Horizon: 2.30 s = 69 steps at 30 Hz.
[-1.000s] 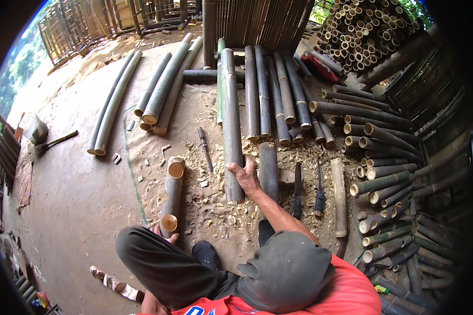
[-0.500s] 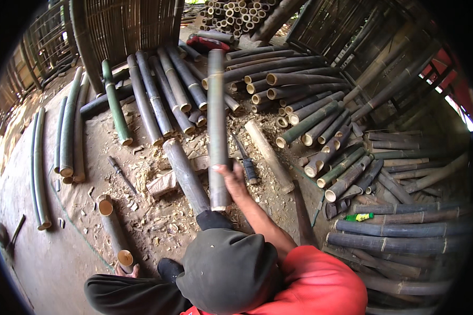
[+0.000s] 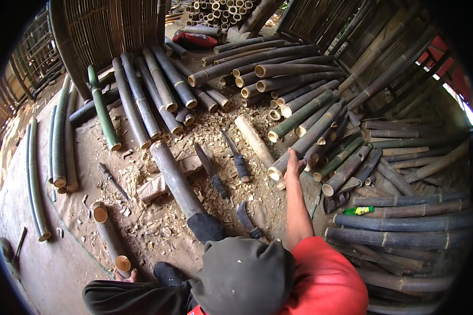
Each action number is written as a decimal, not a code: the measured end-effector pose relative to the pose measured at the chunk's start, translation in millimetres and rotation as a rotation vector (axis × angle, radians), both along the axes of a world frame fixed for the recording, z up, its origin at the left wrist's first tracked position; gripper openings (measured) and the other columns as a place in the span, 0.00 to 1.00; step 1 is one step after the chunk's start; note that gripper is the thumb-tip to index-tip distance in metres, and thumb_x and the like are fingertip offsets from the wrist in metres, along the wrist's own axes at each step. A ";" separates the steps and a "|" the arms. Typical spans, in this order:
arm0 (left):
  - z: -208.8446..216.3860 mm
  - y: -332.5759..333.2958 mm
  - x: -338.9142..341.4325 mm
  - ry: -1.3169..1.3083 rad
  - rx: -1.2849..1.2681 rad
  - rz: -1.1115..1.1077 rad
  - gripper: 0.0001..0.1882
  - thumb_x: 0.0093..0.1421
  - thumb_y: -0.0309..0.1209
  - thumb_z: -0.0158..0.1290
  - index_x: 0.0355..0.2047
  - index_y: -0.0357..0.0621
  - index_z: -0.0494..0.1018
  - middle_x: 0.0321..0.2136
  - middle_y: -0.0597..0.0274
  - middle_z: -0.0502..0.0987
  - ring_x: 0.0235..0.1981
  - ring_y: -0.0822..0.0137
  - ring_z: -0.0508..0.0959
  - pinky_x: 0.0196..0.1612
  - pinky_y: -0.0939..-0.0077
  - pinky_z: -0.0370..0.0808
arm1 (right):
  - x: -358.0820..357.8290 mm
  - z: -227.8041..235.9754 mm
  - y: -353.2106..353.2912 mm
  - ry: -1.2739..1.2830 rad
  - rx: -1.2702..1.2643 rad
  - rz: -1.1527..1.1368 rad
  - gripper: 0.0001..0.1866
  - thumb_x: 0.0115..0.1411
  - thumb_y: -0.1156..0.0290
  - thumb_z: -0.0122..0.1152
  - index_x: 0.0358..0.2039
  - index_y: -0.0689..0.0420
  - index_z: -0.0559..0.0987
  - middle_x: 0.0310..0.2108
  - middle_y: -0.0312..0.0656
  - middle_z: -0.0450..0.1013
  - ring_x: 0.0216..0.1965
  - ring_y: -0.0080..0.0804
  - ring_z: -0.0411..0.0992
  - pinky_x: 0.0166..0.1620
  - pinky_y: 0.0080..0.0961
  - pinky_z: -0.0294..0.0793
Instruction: The person uses a machete and a knife to carve and shape bamboo sections while sitting on a dirt floor. They hold the pieces together and shave the edges of the wood.
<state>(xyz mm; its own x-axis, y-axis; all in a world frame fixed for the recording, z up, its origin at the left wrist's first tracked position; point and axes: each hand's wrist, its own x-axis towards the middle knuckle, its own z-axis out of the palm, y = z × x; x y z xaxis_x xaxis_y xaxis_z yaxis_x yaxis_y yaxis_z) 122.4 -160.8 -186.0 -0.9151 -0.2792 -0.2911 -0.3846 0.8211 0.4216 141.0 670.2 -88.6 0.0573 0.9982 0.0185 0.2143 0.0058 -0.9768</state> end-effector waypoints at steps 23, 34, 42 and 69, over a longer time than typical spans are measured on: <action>82.8 37.6 62.6 0.059 -0.098 0.136 0.52 0.42 0.45 0.75 0.65 0.42 0.65 0.55 0.40 0.75 0.58 0.39 0.74 0.61 0.47 0.70 | -52.3 -28.9 118.9 -0.717 -0.049 0.083 0.46 0.59 0.49 0.70 0.64 0.76 0.69 0.66 0.65 0.67 0.67 0.57 0.68 0.70 0.45 0.66; 87.6 71.4 76.2 0.009 -0.077 0.185 0.51 0.41 0.44 0.75 0.64 0.41 0.65 0.53 0.41 0.75 0.56 0.38 0.74 0.59 0.47 0.71 | -279.1 81.7 -117.5 -0.359 0.843 0.924 0.20 0.64 0.59 0.68 0.48 0.62 0.83 0.40 0.49 0.80 0.42 0.39 0.79 0.48 0.35 0.78; 81.6 78.8 53.3 -0.052 -0.146 0.256 0.51 0.41 0.42 0.75 0.63 0.41 0.65 0.52 0.41 0.74 0.55 0.38 0.74 0.58 0.47 0.71 | -421.3 34.0 -351.5 -0.912 0.590 1.404 0.32 0.65 0.56 0.61 0.58 0.71 0.73 0.59 0.66 0.69 0.61 0.62 0.69 0.65 0.53 0.70; 94.6 76.1 44.6 0.159 0.154 0.262 0.39 0.67 0.35 0.60 0.70 0.32 0.54 0.52 0.55 0.72 0.51 0.62 0.74 0.61 0.66 0.71 | -293.3 70.5 -379.3 0.370 -0.567 1.686 0.43 0.49 0.40 0.79 0.54 0.62 0.78 0.47 0.38 0.77 0.50 0.31 0.75 0.58 0.33 0.75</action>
<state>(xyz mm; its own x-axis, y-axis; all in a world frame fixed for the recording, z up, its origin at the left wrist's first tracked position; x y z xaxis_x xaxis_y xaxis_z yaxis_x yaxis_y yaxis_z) 167.0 -84.7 -91.4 -0.8552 -0.4748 -0.2076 -0.4937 0.6247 0.6049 -152.3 290.9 -18.0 -0.9874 -0.1343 -0.0840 0.1266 -0.3507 -0.9279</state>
